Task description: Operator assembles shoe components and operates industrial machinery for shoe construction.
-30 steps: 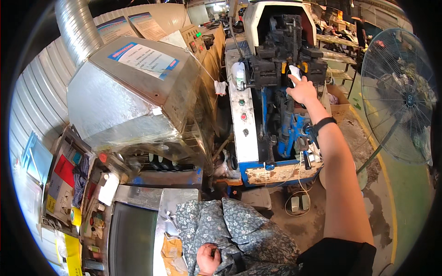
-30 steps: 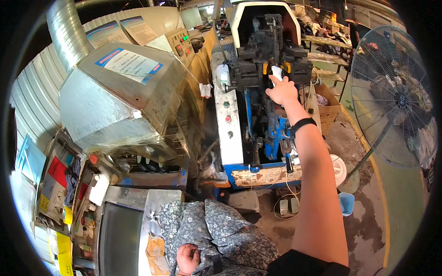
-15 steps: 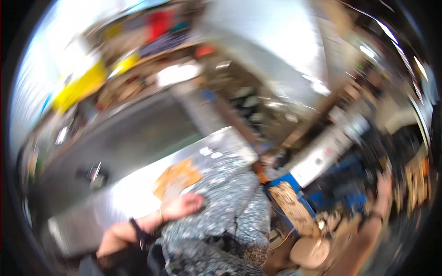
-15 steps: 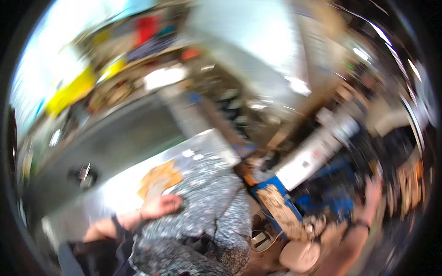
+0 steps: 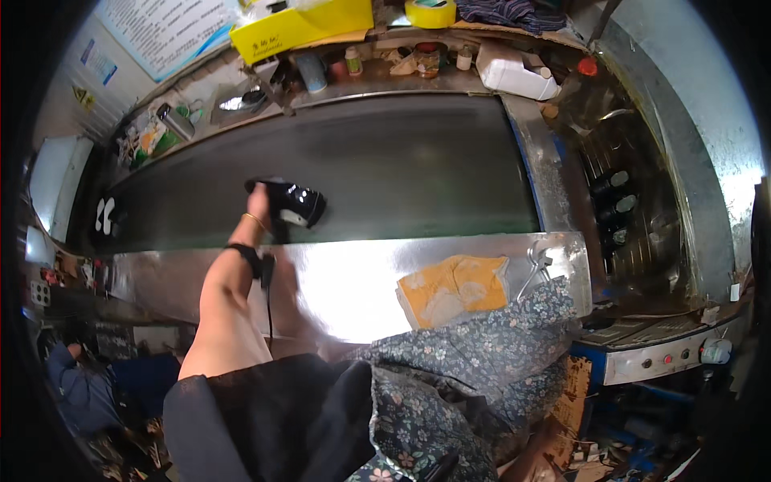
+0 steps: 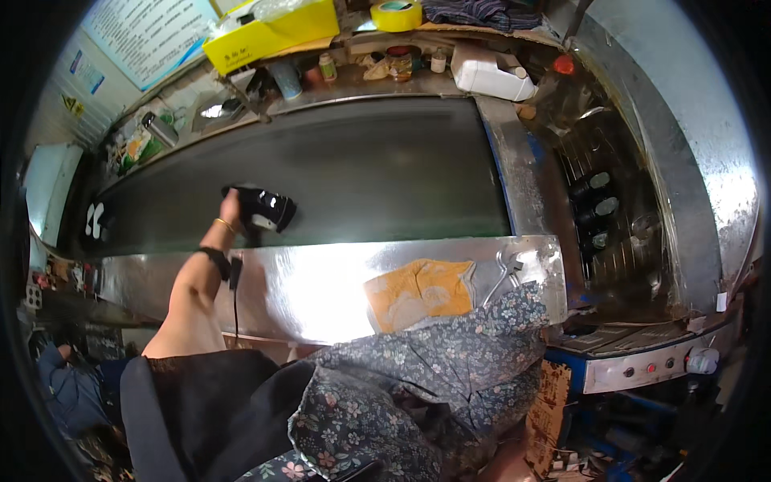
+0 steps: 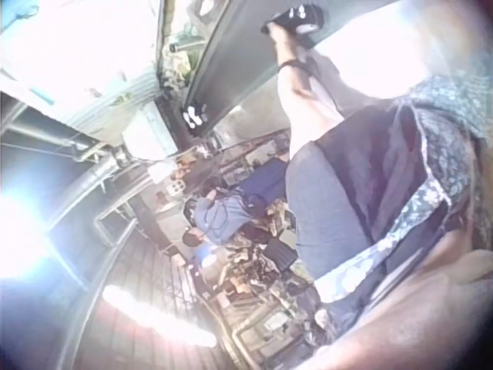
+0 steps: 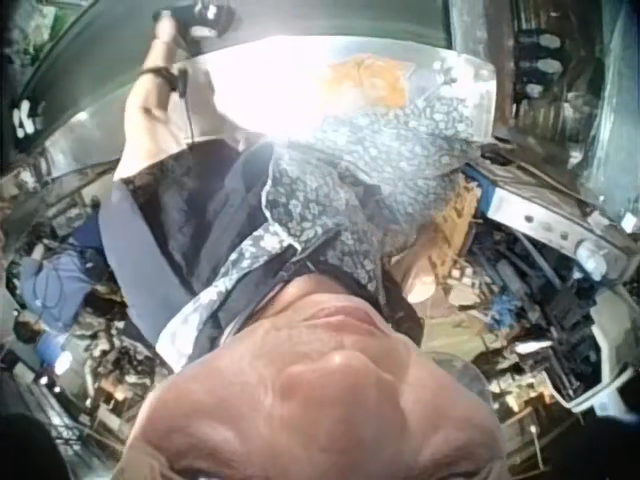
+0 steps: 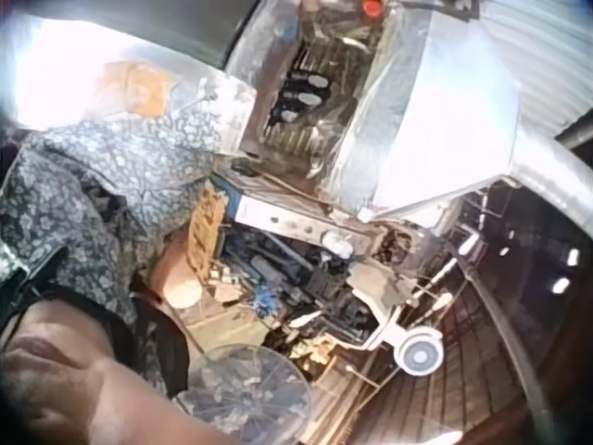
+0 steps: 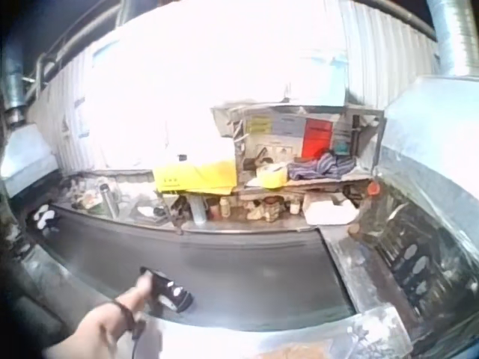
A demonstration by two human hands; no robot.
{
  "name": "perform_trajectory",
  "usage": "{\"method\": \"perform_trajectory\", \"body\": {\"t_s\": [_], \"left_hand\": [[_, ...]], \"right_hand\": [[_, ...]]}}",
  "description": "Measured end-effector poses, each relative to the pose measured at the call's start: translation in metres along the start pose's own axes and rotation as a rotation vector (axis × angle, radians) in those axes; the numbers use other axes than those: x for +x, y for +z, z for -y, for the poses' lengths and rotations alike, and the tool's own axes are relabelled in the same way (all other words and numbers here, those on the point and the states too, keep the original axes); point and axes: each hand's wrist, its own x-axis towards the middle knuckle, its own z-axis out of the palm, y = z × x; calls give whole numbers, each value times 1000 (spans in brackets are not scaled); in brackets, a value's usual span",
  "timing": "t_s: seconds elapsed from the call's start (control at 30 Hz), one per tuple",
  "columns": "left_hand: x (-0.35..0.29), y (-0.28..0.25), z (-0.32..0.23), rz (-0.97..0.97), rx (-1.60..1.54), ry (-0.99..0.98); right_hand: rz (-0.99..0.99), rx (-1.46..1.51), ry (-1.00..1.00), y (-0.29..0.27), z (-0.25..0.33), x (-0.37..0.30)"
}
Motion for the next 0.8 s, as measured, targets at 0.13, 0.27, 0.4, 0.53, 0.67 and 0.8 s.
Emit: {"method": "perform_trajectory", "body": {"t_s": [0.13,0.27,0.4,0.53,0.67,0.8], "left_hand": [[-86,55,35,237,1051,278],[-137,106,51,61,1280,1391],[-125,168,81,423,867,771],[-126,220,75,417,953,652],[-194,222,62,1064,155,-64],[-299,193,90,1378,-409,-876]], "right_hand": [[-107,121,165,39,-7,-32],[-229,117,343,-13,-29,-10],[-405,186,240,-57,8,40],[-405,531,-105,-75,78,74],[-237,935,2,-80,152,83],[-352,1223,-285,-113,193,86]]}}
